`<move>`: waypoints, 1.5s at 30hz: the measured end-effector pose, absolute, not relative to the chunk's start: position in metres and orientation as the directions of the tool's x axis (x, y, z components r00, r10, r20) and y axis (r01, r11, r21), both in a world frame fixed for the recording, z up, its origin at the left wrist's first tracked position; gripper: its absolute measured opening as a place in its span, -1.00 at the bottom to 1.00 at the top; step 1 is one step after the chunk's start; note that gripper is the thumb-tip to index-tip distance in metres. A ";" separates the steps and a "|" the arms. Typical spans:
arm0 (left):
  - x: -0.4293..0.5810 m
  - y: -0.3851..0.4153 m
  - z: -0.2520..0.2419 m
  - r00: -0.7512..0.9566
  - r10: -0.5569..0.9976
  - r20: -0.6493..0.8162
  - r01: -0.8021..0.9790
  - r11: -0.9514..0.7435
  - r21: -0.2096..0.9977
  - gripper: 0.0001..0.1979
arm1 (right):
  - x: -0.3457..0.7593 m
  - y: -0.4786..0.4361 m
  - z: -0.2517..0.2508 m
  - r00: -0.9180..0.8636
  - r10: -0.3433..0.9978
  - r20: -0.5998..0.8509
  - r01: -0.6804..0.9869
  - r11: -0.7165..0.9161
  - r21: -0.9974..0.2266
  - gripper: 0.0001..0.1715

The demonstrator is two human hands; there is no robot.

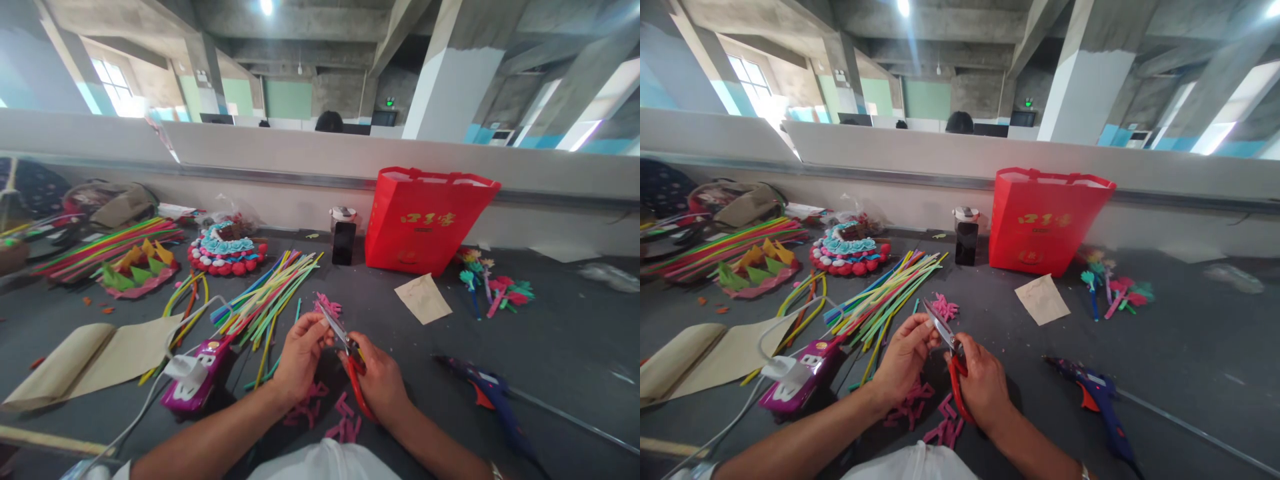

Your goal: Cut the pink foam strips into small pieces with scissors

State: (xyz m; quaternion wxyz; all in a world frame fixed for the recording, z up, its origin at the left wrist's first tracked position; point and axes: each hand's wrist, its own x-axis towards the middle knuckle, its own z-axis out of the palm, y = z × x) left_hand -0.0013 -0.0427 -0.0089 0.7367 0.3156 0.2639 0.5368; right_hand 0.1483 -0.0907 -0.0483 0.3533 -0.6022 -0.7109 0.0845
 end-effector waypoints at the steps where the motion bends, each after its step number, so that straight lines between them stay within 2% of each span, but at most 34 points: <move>1: -0.002 -0.043 -0.008 0.283 0.958 -0.050 -0.622 0.223 0.750 -0.89 | 0.148 -0.091 -0.047 -0.015 0.920 0.392 0.792 0.251 -0.557 -0.71; 6: -0.002 -0.041 -0.006 0.256 0.964 -0.072 -0.616 0.221 0.756 -0.86 | 0.153 -0.089 -0.039 0.069 0.921 0.384 0.803 0.177 -0.569 -0.66; 9: -0.003 -0.041 -0.007 0.234 0.971 -0.059 -0.553 0.182 0.813 -0.87 | 0.159 -0.085 -0.035 0.100 0.931 0.351 0.817 0.124 -0.563 -0.66; 15: -0.008 -0.033 -0.008 0.192 0.981 0.010 -0.289 0.047 0.956 -0.84 | 0.170 -0.081 -0.030 0.166 0.951 0.262 0.827 0.010 -0.561 -0.67; 20: -0.014 -0.016 -0.009 0.091 0.993 0.075 -0.054 -0.070 0.996 -0.84 | 0.175 -0.080 -0.029 0.208 0.955 0.213 0.798 -0.040 -0.601 -0.64; 24: -0.015 -0.003 -0.010 0.108 0.994 0.035 0.039 -0.039 0.998 -0.84 | 0.178 -0.079 -0.030 0.208 0.958 0.198 0.762 -0.032 -0.647 -0.64; 27: -0.016 0.006 -0.013 0.182 0.982 -0.043 0.109 0.024 0.994 -0.75 | 0.180 -0.079 -0.031 0.206 0.960 0.188 0.736 -0.025 -0.677 -0.62; 29: -0.020 0.013 -0.015 0.211 0.976 -0.049 0.191 0.008 0.982 -0.72 | 0.182 -0.078 -0.030 0.208 0.959 0.193 0.722 -0.018 -0.692 -0.62; 32: -0.028 0.020 -0.015 0.218 0.971 0.095 0.404 -0.178 0.897 -0.77 | 0.185 -0.078 -0.030 0.226 0.953 0.202 0.704 -0.017 -0.710 -0.61; 35: -0.032 0.022 -0.011 0.332 0.917 0.219 0.636 -0.389 0.667 -0.79 | 0.187 -0.077 -0.031 0.235 0.953 0.191 0.688 -0.024 -0.726 -0.60; 37: -0.031 0.021 -0.009 0.414 0.891 0.188 0.744 -0.450 0.493 -0.80 | 0.188 -0.076 -0.032 0.225 0.956 0.186 0.678 -0.017 -0.735 -0.60; 39: -0.026 0.021 -0.008 0.449 0.884 0.133 0.800 -0.463 0.381 -0.81 | 0.188 -0.076 -0.032 0.210 0.960 0.188 0.668 -0.001 -0.744 -0.60; 41: -0.021 0.022 -0.009 0.461 0.882 0.094 0.815 -0.463 0.349 -0.83 | 0.187 -0.076 -0.031 0.192 0.962 0.195 0.653 0.023 -0.757 -0.60; 45: -0.018 0.024 -0.017 0.451 0.888 0.087 0.799 -0.445 0.404 -0.87 | 0.185 -0.076 -0.030 0.178 0.963 0.203 0.622 0.050 -0.781 -0.55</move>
